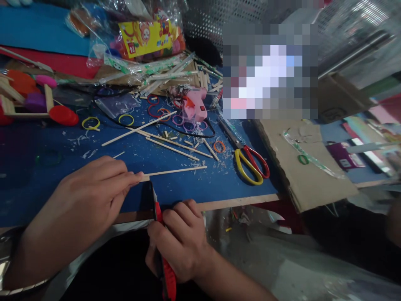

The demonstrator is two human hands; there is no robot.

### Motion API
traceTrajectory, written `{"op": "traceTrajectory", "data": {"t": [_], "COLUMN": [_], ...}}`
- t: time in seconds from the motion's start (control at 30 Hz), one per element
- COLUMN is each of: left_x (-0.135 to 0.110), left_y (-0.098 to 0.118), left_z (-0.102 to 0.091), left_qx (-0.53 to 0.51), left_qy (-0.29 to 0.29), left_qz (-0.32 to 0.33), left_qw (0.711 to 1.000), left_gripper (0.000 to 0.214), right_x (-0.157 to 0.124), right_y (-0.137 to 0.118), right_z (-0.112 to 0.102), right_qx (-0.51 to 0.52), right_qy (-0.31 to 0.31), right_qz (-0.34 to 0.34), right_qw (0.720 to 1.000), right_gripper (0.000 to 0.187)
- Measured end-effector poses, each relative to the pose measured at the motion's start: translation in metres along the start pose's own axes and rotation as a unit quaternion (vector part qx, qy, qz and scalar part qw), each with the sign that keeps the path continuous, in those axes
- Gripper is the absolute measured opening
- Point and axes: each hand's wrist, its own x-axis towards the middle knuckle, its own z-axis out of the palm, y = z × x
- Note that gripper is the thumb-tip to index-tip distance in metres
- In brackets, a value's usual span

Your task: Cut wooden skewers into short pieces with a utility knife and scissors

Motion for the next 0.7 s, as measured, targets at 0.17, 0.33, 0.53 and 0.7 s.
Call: {"op": "traceTrajectory", "data": {"t": [0.17,0.33,0.53,0.7], "left_x": [0.000,-0.001,0.001,0.000], "left_y": [-0.001,-0.001,-0.001,-0.001], "left_z": [0.001,0.000,0.003,0.002], "left_qx": [-0.005,0.000,-0.002,-0.007], "left_qy": [-0.007,0.007,0.013,0.011], "left_qz": [-0.008,0.008,0.017,0.012], "left_qw": [1.000,1.000,1.000,1.000], "left_gripper": [0.026,0.026,0.025,0.026], "right_x": [0.002,0.009,0.012,0.019], "right_y": [-0.004,-0.002,0.000,-0.001], "right_z": [-0.003,-0.001,0.004,0.006], "right_qx": [0.019,-0.004,-0.015,-0.037], "right_qy": [0.024,0.013,-0.002,-0.010], "right_qz": [0.008,0.033,0.042,0.053], "right_qw": [0.999,0.999,0.999,0.998], "right_gripper": [0.018,0.015,0.013,0.013]}}
